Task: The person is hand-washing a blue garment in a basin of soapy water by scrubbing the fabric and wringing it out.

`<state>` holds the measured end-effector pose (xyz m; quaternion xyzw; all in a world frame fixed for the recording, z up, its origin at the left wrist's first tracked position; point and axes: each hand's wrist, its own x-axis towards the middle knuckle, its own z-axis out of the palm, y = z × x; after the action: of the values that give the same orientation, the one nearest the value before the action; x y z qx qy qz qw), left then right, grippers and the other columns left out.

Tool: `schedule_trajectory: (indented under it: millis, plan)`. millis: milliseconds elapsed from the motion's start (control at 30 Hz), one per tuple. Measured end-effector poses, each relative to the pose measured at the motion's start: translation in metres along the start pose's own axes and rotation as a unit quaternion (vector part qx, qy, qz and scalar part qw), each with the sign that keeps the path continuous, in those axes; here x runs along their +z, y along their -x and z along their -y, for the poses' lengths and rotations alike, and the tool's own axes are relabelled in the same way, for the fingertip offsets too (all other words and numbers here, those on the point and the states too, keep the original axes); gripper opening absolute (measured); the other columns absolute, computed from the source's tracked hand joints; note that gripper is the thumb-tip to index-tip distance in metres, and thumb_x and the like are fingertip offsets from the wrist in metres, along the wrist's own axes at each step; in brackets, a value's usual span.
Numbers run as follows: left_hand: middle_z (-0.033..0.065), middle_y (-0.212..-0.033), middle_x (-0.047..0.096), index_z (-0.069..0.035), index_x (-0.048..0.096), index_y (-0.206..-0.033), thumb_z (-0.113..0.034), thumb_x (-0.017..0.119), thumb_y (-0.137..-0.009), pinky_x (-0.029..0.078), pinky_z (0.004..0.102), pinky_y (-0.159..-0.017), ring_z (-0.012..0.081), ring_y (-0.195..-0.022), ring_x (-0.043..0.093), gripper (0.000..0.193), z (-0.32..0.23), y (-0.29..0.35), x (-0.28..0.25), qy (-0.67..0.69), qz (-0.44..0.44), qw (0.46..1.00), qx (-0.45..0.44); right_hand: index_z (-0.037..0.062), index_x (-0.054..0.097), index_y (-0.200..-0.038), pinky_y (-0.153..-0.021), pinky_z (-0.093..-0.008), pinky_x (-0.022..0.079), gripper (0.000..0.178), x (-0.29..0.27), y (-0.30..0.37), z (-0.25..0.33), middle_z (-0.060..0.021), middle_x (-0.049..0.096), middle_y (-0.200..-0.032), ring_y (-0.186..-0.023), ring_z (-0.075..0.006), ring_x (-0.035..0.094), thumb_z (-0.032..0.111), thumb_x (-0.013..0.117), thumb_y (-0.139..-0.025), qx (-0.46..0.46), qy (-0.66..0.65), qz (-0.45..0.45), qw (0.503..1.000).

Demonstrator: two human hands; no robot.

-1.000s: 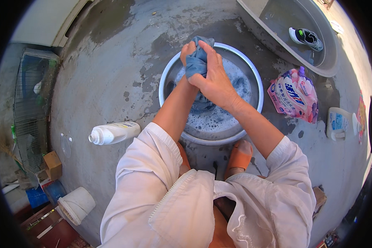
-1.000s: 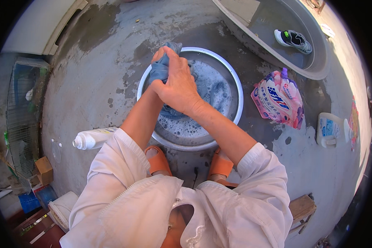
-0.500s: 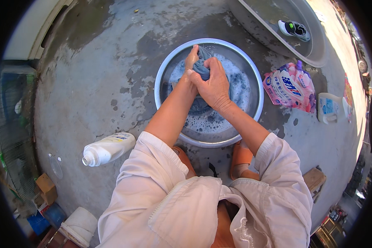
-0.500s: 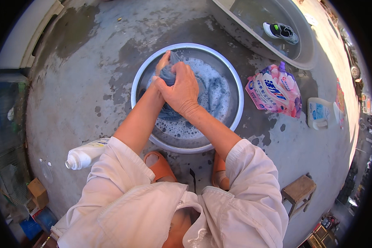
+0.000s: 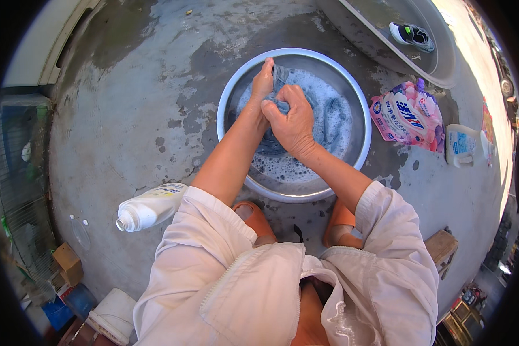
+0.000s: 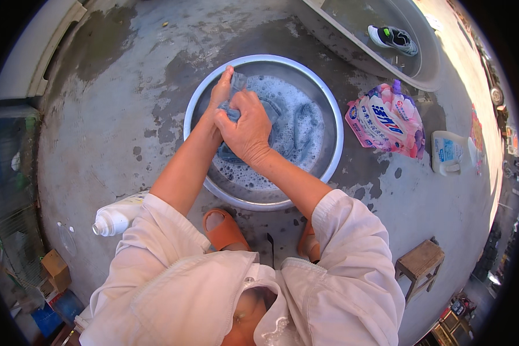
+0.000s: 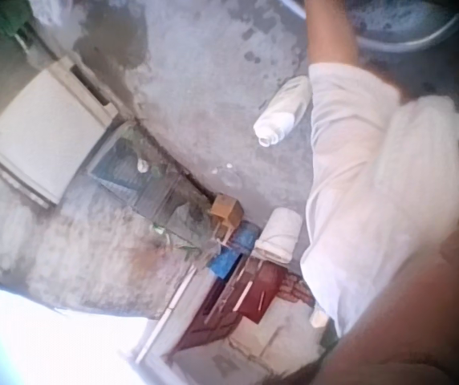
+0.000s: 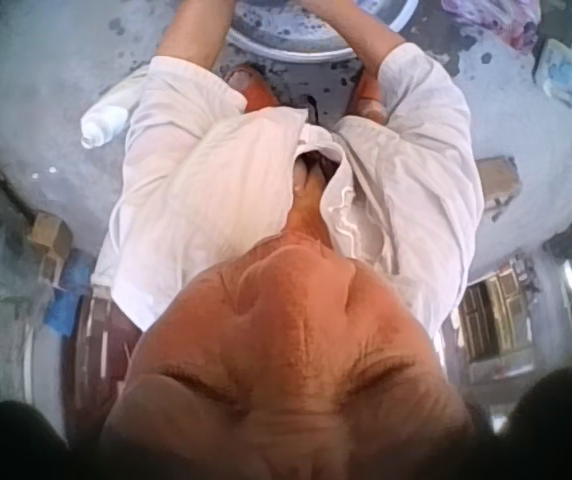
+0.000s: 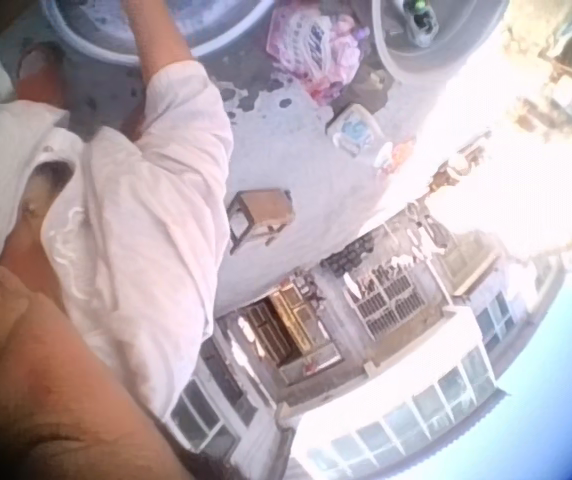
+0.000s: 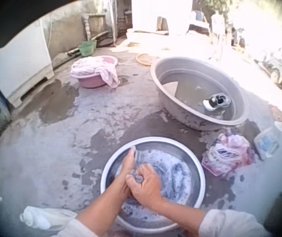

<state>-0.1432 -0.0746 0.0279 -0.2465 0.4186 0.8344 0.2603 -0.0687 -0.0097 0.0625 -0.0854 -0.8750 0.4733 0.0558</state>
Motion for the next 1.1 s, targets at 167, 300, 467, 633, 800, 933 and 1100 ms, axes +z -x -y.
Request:
schedule_trajectory:
  millis: [167, 300, 467, 633, 800, 933, 1100]
  plan:
    - [0.0118, -0.104, 0.058, -0.002, 0.052, -0.109, -0.036, 0.046, -0.09, 0.049, 0.0364, -0.08, 0.0216, -0.092, 0.058, 0.038, 0.038, -0.009, 0.005, 0.062, -0.05, 0.997, -0.017, 0.0039, 0.066, -0.089, -0.076, -0.0421, 0.044, 0.048, 0.001, -0.061, -0.042, -0.019, 0.063, -0.093, -0.086, -0.0375, 0.059, 0.046, 0.045, -0.079, 0.099, 0.07, -0.075, 0.99]
    - [0.0088, -0.102, 0.061, -0.004, 0.056, -0.106, -0.032, 0.051, -0.09, 0.049, 0.0358, -0.083, 0.0191, -0.092, 0.059, 0.032, -0.003, 0.02, 0.007, -0.019, 0.05, 0.999, -0.01, 0.0047, 0.068, -0.083, -0.076, -0.0412, 0.043, 0.049, -0.028, -0.08, -0.064, -0.0217, 0.063, -0.083, -0.085, -0.0374, 0.059, 0.046, 0.042, -0.082, 0.082, 0.073, -0.096, 0.989]
    - [0.0144, -0.106, 0.06, -0.001, 0.054, -0.113, -0.036, 0.062, -0.083, 0.046, 0.0357, -0.087, 0.0219, -0.096, 0.058, 0.047, -0.045, 0.026, -0.027, -0.436, 0.023, 0.899, 0.042, 0.0003, 0.062, -0.076, -0.073, -0.0338, 0.042, 0.034, -0.057, -0.065, -0.101, -0.0143, 0.06, -0.072, -0.071, -0.0276, 0.054, 0.032, 0.051, -0.08, 0.147, -0.116, 0.032, 0.982]
    - [0.0248, -0.127, 0.042, -0.01, 0.04, -0.132, -0.048, 0.067, -0.074, 0.034, 0.0417, -0.1, 0.0351, -0.119, 0.041, 0.074, -0.003, 0.008, -0.073, -0.715, 0.028, 0.666, 0.21, 0.0103, 0.053, -0.113, -0.095, -0.0381, 0.034, 0.04, -0.07, -0.025, -0.13, -0.0174, 0.045, -0.123, -0.113, -0.0328, 0.041, 0.036, 0.052, -0.083, -0.023, 0.164, 0.148, 0.975]
    - [0.0253, -0.141, 0.021, -0.019, 0.026, -0.142, -0.055, 0.059, -0.077, 0.02, 0.0561, -0.104, 0.0383, -0.132, 0.021, 0.081, 0.044, 0.025, -0.057, -0.821, 0.0, 0.551, 0.15, 0.0262, 0.032, -0.138, -0.103, -0.0524, 0.023, 0.065, -0.033, -0.003, -0.141, -0.0233, 0.016, -0.144, -0.13, -0.0433, 0.022, 0.057, 0.047, -0.083, 0.02, 0.27, 0.192, 0.943]
    - [0.0245, -0.141, 0.023, -0.018, 0.027, -0.141, -0.053, 0.055, -0.079, 0.011, 0.0623, -0.103, 0.0375, -0.132, 0.021, 0.077, 0.071, 0.008, -0.067, -0.85, -0.011, 0.492, 0.189, 0.0257, 0.038, -0.136, -0.098, -0.0576, 0.025, 0.053, -0.015, 0.003, -0.146, -0.0207, 0.019, -0.144, -0.13, -0.0415, 0.019, 0.051, 0.039, -0.089, -0.056, 0.387, 0.246, 0.887]
    - [0.0222, -0.133, 0.036, -0.014, 0.038, -0.135, -0.045, 0.053, -0.081, 0.02, 0.0582, -0.1, 0.0357, -0.124, 0.032, 0.063, 0.081, -0.031, -0.045, -0.862, -0.028, 0.489, 0.128, 0.0193, 0.049, -0.121, -0.093, -0.0503, 0.035, 0.043, -0.014, -0.05, -0.149, -0.0194, 0.051, -0.121, -0.099, -0.0368, 0.057, 0.045, 0.03, -0.093, 0.053, 0.33, 0.41, 0.849]
